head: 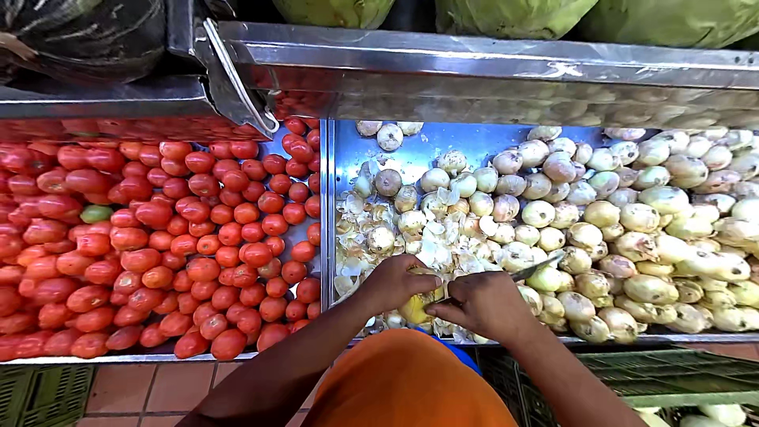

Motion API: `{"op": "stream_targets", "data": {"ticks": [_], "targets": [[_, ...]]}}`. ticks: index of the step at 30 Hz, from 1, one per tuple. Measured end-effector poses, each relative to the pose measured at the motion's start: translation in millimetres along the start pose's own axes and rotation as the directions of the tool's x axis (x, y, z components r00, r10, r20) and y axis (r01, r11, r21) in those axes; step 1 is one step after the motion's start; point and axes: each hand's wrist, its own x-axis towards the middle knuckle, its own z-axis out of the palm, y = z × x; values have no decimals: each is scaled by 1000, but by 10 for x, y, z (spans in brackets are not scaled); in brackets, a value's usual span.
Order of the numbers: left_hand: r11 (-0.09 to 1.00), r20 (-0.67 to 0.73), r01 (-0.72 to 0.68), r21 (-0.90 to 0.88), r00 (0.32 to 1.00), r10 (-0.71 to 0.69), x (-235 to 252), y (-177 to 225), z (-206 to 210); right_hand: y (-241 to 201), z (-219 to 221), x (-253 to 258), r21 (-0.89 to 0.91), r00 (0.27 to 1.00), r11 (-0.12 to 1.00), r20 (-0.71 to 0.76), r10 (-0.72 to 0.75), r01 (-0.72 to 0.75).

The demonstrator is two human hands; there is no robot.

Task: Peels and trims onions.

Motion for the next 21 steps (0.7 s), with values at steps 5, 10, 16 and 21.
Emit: {"op": "stream_targets", "data": {"ticks": [5, 10, 16, 21], "targets": [[1000, 2, 9, -29, 1000, -9, 9, -40, -48, 0, -46, -31, -88, 993, 990, 37, 112, -108], [1000, 38, 18, 3, 999, -18, -1, -5, -28, 26, -46, 4, -83, 997, 996, 55, 50, -46], [990, 232, 19, -139, 973, 14, -60, 44, 32, 52, -40, -8, 55, 984, 982, -11, -178, 178], [981, 212, 40, -187, 977, 1, -56, 20, 19, -5, -110, -110, -47, 991, 994, -76, -106, 103]]}}
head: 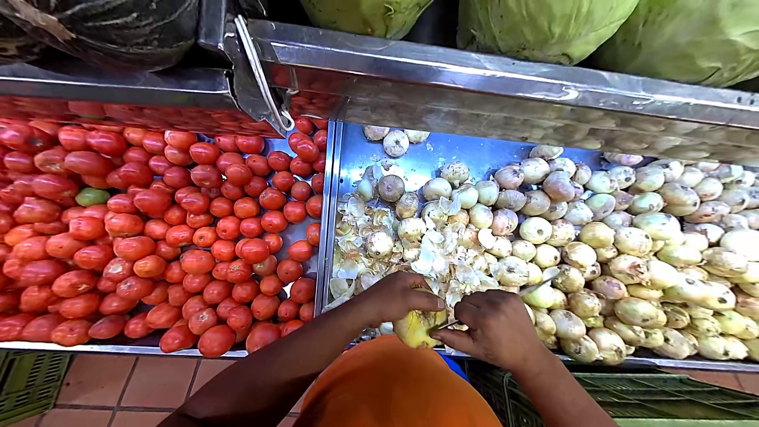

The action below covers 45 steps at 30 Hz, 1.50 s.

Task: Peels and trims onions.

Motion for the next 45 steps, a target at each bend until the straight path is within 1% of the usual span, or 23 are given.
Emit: {"op": "stream_targets", "data": {"ticks": [3, 8, 11, 15, 19, 22, 24, 25, 28, 30, 34, 37, 40, 45], "targets": [[1000, -6, 2, -8, 1000, -2, 7, -13, -2, -1, -62, -8, -27, 995, 997, 53, 80, -79], [998, -16, 32, 55, 999, -31, -14, 2, 14, -44, -59, 37, -79, 990, 992, 94, 105, -97], [995, -14, 57, 76, 998, -56, -24, -13, 34, -46, -35, 41, -47, 992, 998, 113, 50, -45], [991, 35, 56, 125, 998, -61, -28, -33, 82, -25, 13, 10, 29, 993, 998, 96, -67, 64], [988, 49, 60, 143, 997, -67, -52, -35, 87, -66, 51, -50, 18, 996, 997, 35, -82, 81], [996, 39, 64, 59, 997, -67, -78, -32, 76, -98, 51, -87, -1, 997, 997, 3, -78, 78], [999, 22, 53, 4, 998, -53, -73, -44, 42, -136, 40, -108, -6, 998, 999, 17, -54, 54], [999, 11, 46, -3, 999, -46, -67, -50, 20, -154, 31, -110, -10, 999, 1000, 29, -18, 18], [999, 16, 47, 21, 999, -47, -37, -54, -53, -176, -39, -72, -18, 989, 992, 78, 128, -127], [998, 17, 55, 37, 998, -56, -39, -50, -66, -171, -70, -25, -40, 983, 989, 107, 148, -144], [996, 2, 45, 73, 999, -45, -89, -20, -9, -151, -77, 55, -48, 985, 995, 145, 94, -88], [996, 48, 54, 77, 997, -58, -70, -22, -14, -118, -53, 62, -25, 989, 1000, 149, 12, -8], [997, 70, 68, 39, 995, -71, -116, -8, 18, -85, -16, 38, -22, 994, 996, 61, -88, 89], [994, 159, 90, -57, 984, -80, -143, -7, 23, -74, -5, -3, -3, 988, 989, -40, -148, 148]]}}
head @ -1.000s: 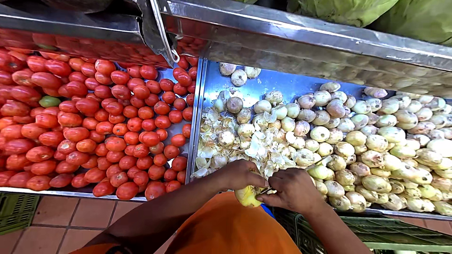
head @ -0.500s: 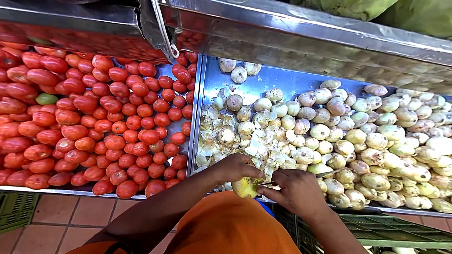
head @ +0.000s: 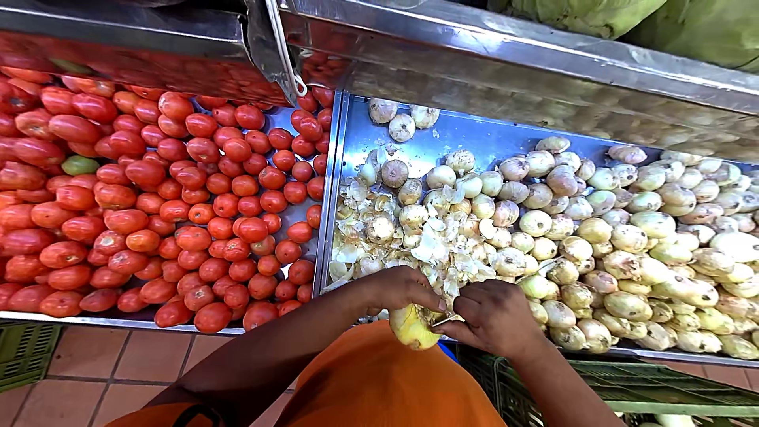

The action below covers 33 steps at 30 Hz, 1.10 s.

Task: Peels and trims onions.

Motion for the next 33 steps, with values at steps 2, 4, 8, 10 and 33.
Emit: {"op": "stream_targets", "data": {"ticks": [2, 4, 8, 10, 33], "targets": [[1000, 65, 11, -19, 998, -9, 11, 1, -19, -16, -15, -16, 13, 1000, 1000, -19, -14, 15], [999, 114, 11, -52, 993, -5, 23, 1, -38, -26, -30, -26, 31, 999, 999, -36, -22, 23], [994, 143, -11, -112, 989, 27, 16, -7, -95, -16, -35, -87, 46, 999, 999, -46, -22, 24], [989, 155, -15, -150, 987, 38, 36, -29, -172, 0, -25, -120, 51, 999, 998, -37, -19, 21], [997, -122, -70, 18, 990, 71, -78, 152, -514, -135, -94, 465, -104, 833, 937, 432, 344, -333]]}}
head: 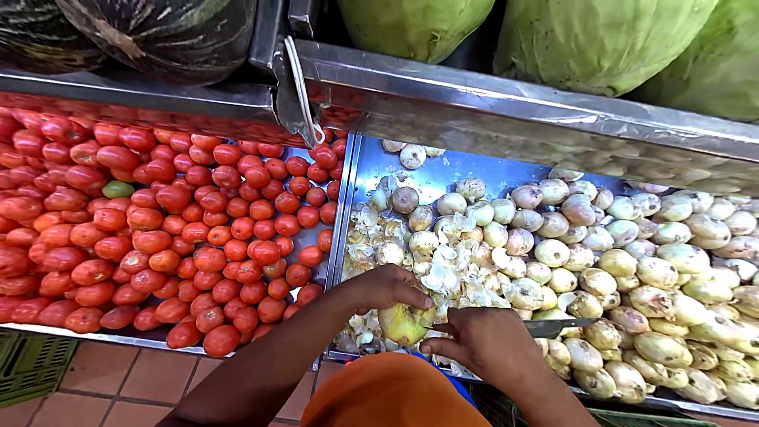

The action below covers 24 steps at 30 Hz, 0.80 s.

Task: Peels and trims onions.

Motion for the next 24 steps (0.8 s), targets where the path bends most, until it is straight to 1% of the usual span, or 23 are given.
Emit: {"op": "stream_targets", "data": {"ticks": [3, 5, 6, 8, 11, 14, 16, 18, 19, 20, 21, 22, 23, 24], "targets": [[995, -25, 7, 97, 1000, -4, 89, -61, 81, 68, 31, 26, 36, 990, 997, 116, -79, 75], [984, -59, 25, 175, 998, -15, 162, -130, 169, 91, 79, 51, 66, 980, 989, 141, -138, 130], [977, -82, 31, 212, 997, -13, 202, -163, 201, 95, 100, 63, 69, 979, 989, 150, -140, 131], [973, -133, 41, 227, 991, -11, 271, -201, 213, 130, 185, 66, 37, 988, 990, 69, -135, 133], [992, -246, 26, 125, 969, 6, 346, -278, 203, 169, 322, 62, -6, 989, 993, -91, -114, 114], [994, -334, -33, -107, 943, -5, 476, -377, 220, 214, 385, 81, -65, 985, 996, -162, -63, 53], [955, -356, -50, -294, 932, -61, 601, -469, 277, 257, 434, 87, -114, 982, 993, -182, -46, 25], [889, -384, -30, -457, 908, -167, 726, -563, 322, 297, 505, 54, -122, 984, 992, -170, -46, 25], [837, -401, -17, -547, 883, -243, 787, -593, 303, 286, 537, 8, -95, 991, 995, -126, -51, 39], [779, -414, -19, -627, 855, -312, 845, -607, 229, 232, 568, -55, -50, 998, 998, -40, -52, 50], [744, -429, -42, -667, 838, -338, 877, -609, 115, 155, 616, -117, -3, 997, 999, 60, -45, 45], [732, -418, -53, -680, 848, -326, 869, -595, -11, 105, 680, -156, 34, 986, 999, 163, -30, 24], [745, -386, -46, -666, 875, -292, 823, -551, -113, 100, 724, -156, 71, 962, 997, 271, 0, -20], [772, -365, -41, -634, 896, -252, 748, -482, -162, 122, 732, -127, 101, 938, 992, 346, 37, -77]]}}
